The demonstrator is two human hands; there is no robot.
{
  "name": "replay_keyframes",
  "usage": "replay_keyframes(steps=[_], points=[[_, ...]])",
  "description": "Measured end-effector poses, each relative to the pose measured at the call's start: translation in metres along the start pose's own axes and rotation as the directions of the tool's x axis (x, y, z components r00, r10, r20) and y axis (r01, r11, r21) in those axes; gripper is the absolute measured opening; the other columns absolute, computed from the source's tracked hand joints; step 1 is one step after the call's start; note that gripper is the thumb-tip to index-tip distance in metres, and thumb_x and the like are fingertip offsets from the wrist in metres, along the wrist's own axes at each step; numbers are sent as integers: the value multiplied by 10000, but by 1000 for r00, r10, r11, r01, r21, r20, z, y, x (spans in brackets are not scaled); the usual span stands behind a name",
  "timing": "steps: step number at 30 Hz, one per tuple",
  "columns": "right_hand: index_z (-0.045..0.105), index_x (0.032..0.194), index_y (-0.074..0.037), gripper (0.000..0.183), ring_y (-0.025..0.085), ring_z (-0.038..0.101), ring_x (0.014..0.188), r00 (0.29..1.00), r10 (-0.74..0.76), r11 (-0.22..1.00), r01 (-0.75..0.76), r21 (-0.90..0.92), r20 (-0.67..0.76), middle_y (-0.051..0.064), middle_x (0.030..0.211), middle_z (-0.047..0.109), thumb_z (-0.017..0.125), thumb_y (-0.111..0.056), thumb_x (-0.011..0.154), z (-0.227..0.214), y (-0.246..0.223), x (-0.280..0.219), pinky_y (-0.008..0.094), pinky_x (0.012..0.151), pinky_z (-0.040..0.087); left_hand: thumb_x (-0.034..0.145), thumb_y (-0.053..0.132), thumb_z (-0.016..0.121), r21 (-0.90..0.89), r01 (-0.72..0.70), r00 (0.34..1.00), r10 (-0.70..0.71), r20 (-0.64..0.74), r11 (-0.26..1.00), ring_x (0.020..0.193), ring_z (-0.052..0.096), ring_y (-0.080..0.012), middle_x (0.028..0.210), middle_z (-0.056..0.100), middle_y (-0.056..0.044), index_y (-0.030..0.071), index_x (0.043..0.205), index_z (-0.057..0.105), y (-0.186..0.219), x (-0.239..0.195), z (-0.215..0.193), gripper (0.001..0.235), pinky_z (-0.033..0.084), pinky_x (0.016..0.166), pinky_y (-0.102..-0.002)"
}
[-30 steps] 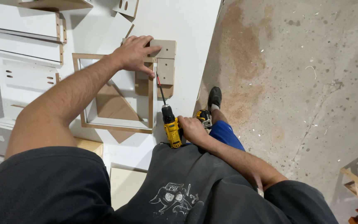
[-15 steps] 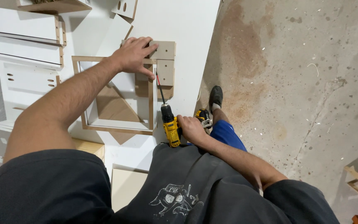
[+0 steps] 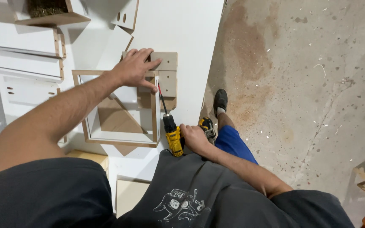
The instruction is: Assembling wooden drawer frames using a power drill and screws
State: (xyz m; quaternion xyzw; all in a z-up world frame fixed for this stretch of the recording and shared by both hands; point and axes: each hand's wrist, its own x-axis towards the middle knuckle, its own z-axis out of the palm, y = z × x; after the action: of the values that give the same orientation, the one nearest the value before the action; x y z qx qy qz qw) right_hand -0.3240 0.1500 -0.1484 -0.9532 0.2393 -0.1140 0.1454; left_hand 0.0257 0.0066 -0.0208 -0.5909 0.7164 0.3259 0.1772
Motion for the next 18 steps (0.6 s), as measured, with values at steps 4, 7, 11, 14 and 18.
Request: replay_keyframes(steps=[4,7,11,14,18], points=[[534,898,-166,31,222,619,553,999,27,998,-28,52,24,-15,632,501,513,-147,912,6,0,-4,319,544,486,702,877,620,25,-17,1000,17,5,1000,1532,280,-338,1603,330,-200,312,1598,355,2,1,-2,1092,184,1243,-547],[542,906,-170,26,237,641,588,999,18,998,-20,51,48,-6,651,533,518,-165,900,12,0,-6,333,559,494,703,873,621,18,-10,1000,10,2,1000,1531,281,-335,1597,335,-195,328,1596,359,0,2,-1,1079,179,1242,-547],[539,880,-172,17,253,623,575,999,25,993,-29,111,36,8,654,519,546,-170,895,14,0,-6,360,543,484,698,888,617,7,-4,1000,4,0,1000,1524,296,-332,1581,350,-198,337,1585,378,-5,9,5,1072,186,1240,-545],[539,878,-181,22,246,626,586,998,31,995,-35,98,48,5,661,521,543,-180,899,18,1,-9,357,550,488,696,894,612,7,-15,1000,16,-16,1000,1517,309,-344,1570,357,-210,339,1589,370,-7,11,9,1079,191,1234,-551],[554,894,-167,10,251,624,590,998,33,992,-38,122,48,10,673,523,548,-159,894,15,0,-8,363,551,486,706,864,630,-1,-51,997,51,-61,999,1499,327,-373,1552,363,-232,296,1586,385,-10,10,14,1076,210,1218,-568]])
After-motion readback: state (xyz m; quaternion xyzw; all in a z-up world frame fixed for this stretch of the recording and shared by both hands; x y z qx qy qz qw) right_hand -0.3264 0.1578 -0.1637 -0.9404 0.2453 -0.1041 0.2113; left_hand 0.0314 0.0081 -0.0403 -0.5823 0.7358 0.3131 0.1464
